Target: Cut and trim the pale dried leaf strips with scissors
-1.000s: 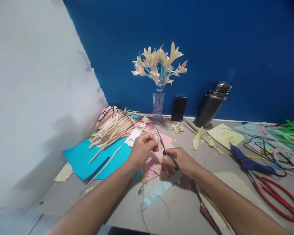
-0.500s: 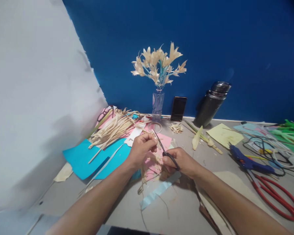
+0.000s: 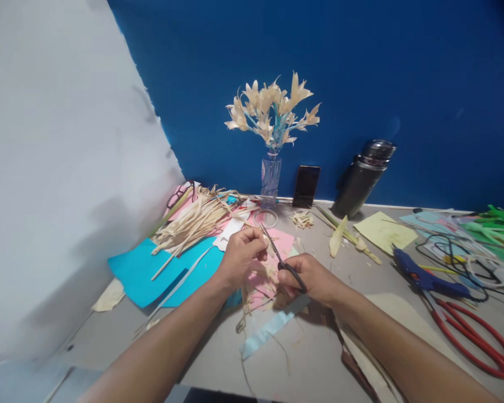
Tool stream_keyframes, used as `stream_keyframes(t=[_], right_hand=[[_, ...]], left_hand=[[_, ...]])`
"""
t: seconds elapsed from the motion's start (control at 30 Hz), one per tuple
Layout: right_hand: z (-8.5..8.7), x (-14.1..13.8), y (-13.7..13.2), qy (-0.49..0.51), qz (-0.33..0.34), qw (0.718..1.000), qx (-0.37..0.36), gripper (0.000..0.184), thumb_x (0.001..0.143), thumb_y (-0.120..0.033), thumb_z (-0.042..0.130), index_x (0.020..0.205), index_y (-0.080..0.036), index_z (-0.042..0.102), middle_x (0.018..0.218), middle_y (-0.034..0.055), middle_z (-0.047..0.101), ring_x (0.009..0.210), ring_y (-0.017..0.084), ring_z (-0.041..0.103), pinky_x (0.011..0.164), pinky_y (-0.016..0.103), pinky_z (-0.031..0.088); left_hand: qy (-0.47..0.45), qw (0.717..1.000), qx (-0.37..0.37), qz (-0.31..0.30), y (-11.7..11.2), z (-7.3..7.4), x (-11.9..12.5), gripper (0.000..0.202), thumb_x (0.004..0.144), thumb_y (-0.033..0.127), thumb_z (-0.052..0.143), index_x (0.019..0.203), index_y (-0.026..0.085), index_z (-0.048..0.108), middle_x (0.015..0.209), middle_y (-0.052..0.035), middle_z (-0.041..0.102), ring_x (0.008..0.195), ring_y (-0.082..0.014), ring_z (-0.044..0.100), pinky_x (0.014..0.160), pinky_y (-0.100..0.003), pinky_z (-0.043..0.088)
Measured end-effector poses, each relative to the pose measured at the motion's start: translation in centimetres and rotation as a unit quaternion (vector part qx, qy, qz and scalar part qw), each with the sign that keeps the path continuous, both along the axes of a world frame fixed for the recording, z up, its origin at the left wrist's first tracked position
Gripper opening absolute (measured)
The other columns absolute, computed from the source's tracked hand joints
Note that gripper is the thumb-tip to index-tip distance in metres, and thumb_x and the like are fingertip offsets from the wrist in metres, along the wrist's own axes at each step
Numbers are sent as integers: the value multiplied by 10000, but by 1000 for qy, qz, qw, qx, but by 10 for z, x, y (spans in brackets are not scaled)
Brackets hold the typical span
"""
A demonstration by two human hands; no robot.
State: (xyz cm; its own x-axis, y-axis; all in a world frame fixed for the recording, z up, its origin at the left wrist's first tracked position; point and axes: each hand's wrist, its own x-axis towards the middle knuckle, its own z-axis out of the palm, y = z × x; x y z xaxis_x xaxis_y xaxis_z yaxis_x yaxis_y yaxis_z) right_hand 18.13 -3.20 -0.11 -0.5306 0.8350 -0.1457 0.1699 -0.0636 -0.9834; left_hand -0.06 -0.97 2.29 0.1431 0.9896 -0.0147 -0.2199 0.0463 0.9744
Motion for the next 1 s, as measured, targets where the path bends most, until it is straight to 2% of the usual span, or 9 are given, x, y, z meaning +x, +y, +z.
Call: stream_keyframes(t=[0.13, 0.3, 0.47, 0.57, 0.7, 0.83, 1.0], right_hand=[[4, 0, -1, 0, 5, 1000, -7, 505, 756, -583, 700, 530, -161, 537, 476, -7, 524, 444, 82, 395, 465, 231, 290], [4, 1, -1, 20, 33, 999, 6, 474, 801, -574, 654, 595, -155, 572, 529, 9, 581, 462, 92, 442, 470, 226, 310], [2, 0, 0, 13, 13, 1000, -16, 481, 775, -549, 687, 542, -153, 546, 495, -1, 545, 458, 87, 433, 469, 222, 309], [1, -2, 1, 26, -61, 997, -35, 429, 711, -504, 759, 571, -150, 561, 517, -1, 560, 466, 92, 443, 465, 227, 314], [1, -5, 2, 118, -182, 976, -4, 367, 610, -371, 851, 801, -170, 610, 676, -23, 602, 568, 115, 518, 532, 233, 395], [3, -6, 2, 128, -219, 967, 35, 332, 625, -323, 835, 814, -168, 610, 698, -34, 559, 602, 100, 479, 561, 225, 390], [4, -8, 1, 134, -251, 958, 35, 352, 614, -353, 830, 798, -165, 595, 683, -34, 542, 583, 95, 443, 556, 232, 378]], left_hand=[[1, 1000, 10, -6, 1, -2, -2, 124, 673, 200, 675, 627, 167, 565, 513, 25, 545, 477, -86, 504, 519, -212, 395], [14, 999, 25, -15, 2, -2, -2, 126, 684, 201, 657, 607, 164, 564, 502, 21, 540, 483, -90, 499, 523, -214, 390], [30, 999, 24, -11, 2, -1, -4, 132, 684, 190, 659, 601, 160, 562, 510, 19, 547, 491, -89, 488, 509, -211, 368], [18, 999, 16, -36, 1, -2, -3, 145, 691, 210, 683, 615, 158, 571, 524, 17, 554, 501, -91, 486, 515, -216, 366], [17, 999, 0, -49, -3, -5, 2, 143, 694, 234, 724, 660, 149, 614, 551, 20, 553, 514, -77, 465, 527, -211, 360], [-14, 996, -44, -75, -6, -8, 7, 169, 689, 242, 736, 651, 151, 600, 519, 28, 513, 494, -74, 446, 511, -208, 353], [-137, 982, -117, -64, -8, -10, 13, 201, 698, 302, 718, 678, 140, 600, 634, -7, 580, 517, -83, 504, 498, -210, 406]])
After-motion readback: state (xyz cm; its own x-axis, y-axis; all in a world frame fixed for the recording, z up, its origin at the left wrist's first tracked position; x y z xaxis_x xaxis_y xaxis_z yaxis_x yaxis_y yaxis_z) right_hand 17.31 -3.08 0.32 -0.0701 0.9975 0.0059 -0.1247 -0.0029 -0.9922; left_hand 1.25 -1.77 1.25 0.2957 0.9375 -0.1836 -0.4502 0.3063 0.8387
